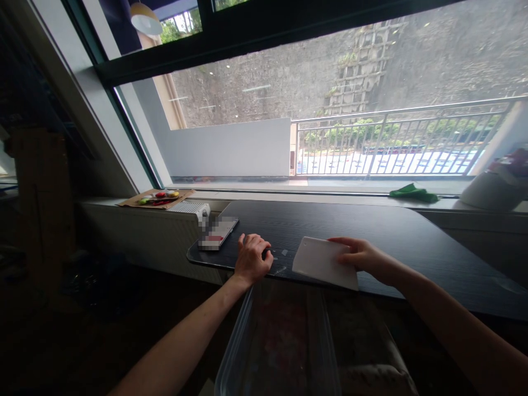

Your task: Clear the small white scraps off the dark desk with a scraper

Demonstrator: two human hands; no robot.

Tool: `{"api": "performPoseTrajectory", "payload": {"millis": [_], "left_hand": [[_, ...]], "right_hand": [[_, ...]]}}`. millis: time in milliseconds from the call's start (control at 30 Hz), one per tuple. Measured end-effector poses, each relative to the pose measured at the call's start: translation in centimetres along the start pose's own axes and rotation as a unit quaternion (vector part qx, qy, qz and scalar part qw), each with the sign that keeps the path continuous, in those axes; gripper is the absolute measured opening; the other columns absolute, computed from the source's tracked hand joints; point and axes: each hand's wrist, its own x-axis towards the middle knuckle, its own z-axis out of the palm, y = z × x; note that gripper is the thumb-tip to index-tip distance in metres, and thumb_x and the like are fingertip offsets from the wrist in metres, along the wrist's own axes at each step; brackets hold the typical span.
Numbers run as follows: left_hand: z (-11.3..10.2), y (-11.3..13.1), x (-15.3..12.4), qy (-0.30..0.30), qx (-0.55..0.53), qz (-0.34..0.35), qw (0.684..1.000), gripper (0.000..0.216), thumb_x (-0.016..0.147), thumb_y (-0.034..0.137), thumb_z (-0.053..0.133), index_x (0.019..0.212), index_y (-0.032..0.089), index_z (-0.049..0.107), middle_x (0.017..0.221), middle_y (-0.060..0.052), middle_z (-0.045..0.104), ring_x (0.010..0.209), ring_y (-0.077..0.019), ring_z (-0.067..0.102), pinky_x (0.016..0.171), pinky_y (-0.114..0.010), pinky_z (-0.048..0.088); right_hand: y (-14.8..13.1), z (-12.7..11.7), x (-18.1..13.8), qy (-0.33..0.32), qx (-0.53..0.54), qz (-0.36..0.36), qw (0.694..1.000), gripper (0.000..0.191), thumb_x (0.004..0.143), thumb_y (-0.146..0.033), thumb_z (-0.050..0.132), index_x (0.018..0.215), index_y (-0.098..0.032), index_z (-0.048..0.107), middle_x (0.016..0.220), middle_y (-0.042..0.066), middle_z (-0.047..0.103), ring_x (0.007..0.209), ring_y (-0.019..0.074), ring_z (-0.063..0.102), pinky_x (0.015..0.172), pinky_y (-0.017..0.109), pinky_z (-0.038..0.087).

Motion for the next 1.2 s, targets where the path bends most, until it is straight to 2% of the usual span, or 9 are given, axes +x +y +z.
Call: {"api": "performPoseTrajectory", "payload": {"millis": [133, 300, 400, 567, 667, 767, 933, 1100, 1200], "left_hand": [[0.0, 0.0, 0.0, -0.002, 0.0, -0.001, 1.0, 0.015, 0.077, 0.015, 0.058, 0.083, 0.024, 0.068, 0.09, -0.004, 0.069, 0.109, -0.027, 0.057, 0.113, -0.056, 0.024], [0.1, -0.1, 0.0, -0.003, 0.002, -0.001, 1.0, 0.015, 0.077, 0.014, 0.058, 0.083, 0.023, 0.068, 0.09, -0.004, 0.069, 0.108, -0.0268, 0.057, 0.112, -0.057, 0.025], [0.0, -0.1, 0.0, -0.002, 0.002, -0.002, 1.0, 0.015, 0.077, 0.014, 0.058, 0.083, 0.024, 0.067, 0.089, -0.004, 0.069, 0.108, -0.027, 0.057, 0.112, -0.057, 0.025], [0.1, -0.1, 0.0, -0.005, -0.001, -0.003, 1.0, 0.013, 0.076, 0.015, 0.059, 0.084, 0.023, 0.067, 0.091, -0.004, 0.069, 0.109, -0.0265, 0.057, 0.114, -0.056, 0.023], [0.1, 0.0, 0.1, -0.006, -0.001, -0.003, 1.0, 0.013, 0.076, 0.015, 0.059, 0.083, 0.022, 0.067, 0.091, -0.004, 0.069, 0.109, -0.0266, 0.057, 0.113, -0.056, 0.024], [0.1, 0.0, 0.1, -0.005, 0.001, 0.001, 1.0, 0.013, 0.076, 0.015, 0.058, 0.083, 0.022, 0.067, 0.09, -0.005, 0.069, 0.107, -0.0269, 0.058, 0.112, -0.057, 0.025], [0.1, -0.1, 0.0, -0.003, 0.0, 0.002, 1.0, 0.014, 0.077, 0.014, 0.058, 0.084, 0.022, 0.068, 0.09, -0.005, 0.069, 0.108, -0.0275, 0.058, 0.112, -0.058, 0.025], [0.0, 0.0, 0.0, -0.005, -0.003, 0.001, 1.0, 0.015, 0.077, 0.015, 0.058, 0.084, 0.023, 0.068, 0.091, -0.005, 0.069, 0.109, -0.027, 0.057, 0.113, -0.057, 0.024], [0.1, 0.0, 0.1, -0.003, -0.003, 0.001, 1.0, 0.014, 0.076, 0.015, 0.059, 0.083, 0.023, 0.068, 0.09, -0.004, 0.068, 0.108, -0.0267, 0.058, 0.113, -0.057, 0.024]], "right_hand": [[0.2, 0.0, 1.4, 0.039, -0.003, -0.031, 0.999, 0.061, 0.069, -0.005, 0.065, 0.129, -0.013, 0.063, 0.073, 0.001, 0.071, 0.061, 0.014, 0.065, 0.055, 0.022, 0.054], [-0.7, 1.5, 3.7, 0.073, -0.013, -0.066, 0.995, 0.065, 0.069, -0.001, 0.064, 0.132, -0.013, 0.06, 0.067, -0.002, 0.066, 0.06, 0.0115, 0.062, 0.057, 0.02, 0.053], [-1.2, 1.9, 4.0, 0.06, -0.027, -0.063, 0.996, 0.064, 0.066, 0.002, 0.063, 0.128, -0.012, 0.063, 0.065, -0.002, 0.066, 0.059, 0.0122, 0.062, 0.055, 0.02, 0.053], [-1.2, 0.1, 2.6, 0.025, -0.051, -0.04, 0.998, 0.058, 0.064, -0.001, 0.067, 0.121, -0.012, 0.068, 0.066, 0.001, 0.07, 0.057, 0.0151, 0.065, 0.052, 0.023, 0.054], [-1.3, -0.4, 2.6, 0.037, -0.049, -0.058, 0.996, 0.061, 0.067, -0.002, 0.068, 0.127, -0.012, 0.064, 0.067, 0.0, 0.069, 0.058, 0.0135, 0.064, 0.055, 0.022, 0.054], [-1.7, 0.6, 4.0, 0.053, -0.048, -0.082, 0.994, 0.064, 0.071, -0.001, 0.066, 0.133, -0.013, 0.059, 0.068, -0.001, 0.067, 0.06, 0.0123, 0.062, 0.058, 0.022, 0.054], [-2.7, 2.1, 5.9, 0.02, -0.06, -0.078, 0.995, 0.063, 0.068, 0.002, 0.068, 0.129, -0.013, 0.062, 0.076, 0.003, 0.071, 0.064, 0.0146, 0.065, 0.058, 0.024, 0.056], [-3.0, 1.1, 4.5, -0.032, -0.07, -0.037, 0.996, 0.061, 0.062, 0.003, 0.071, 0.122, -0.011, 0.066, 0.073, 0.004, 0.073, 0.064, 0.0182, 0.068, 0.055, 0.026, 0.057], [-2.8, 0.2, 3.5, -0.037, -0.061, -0.03, 0.997, 0.06, 0.065, 0.001, 0.07, 0.123, -0.012, 0.065, 0.075, 0.004, 0.074, 0.066, 0.0181, 0.069, 0.056, 0.026, 0.057]]}}
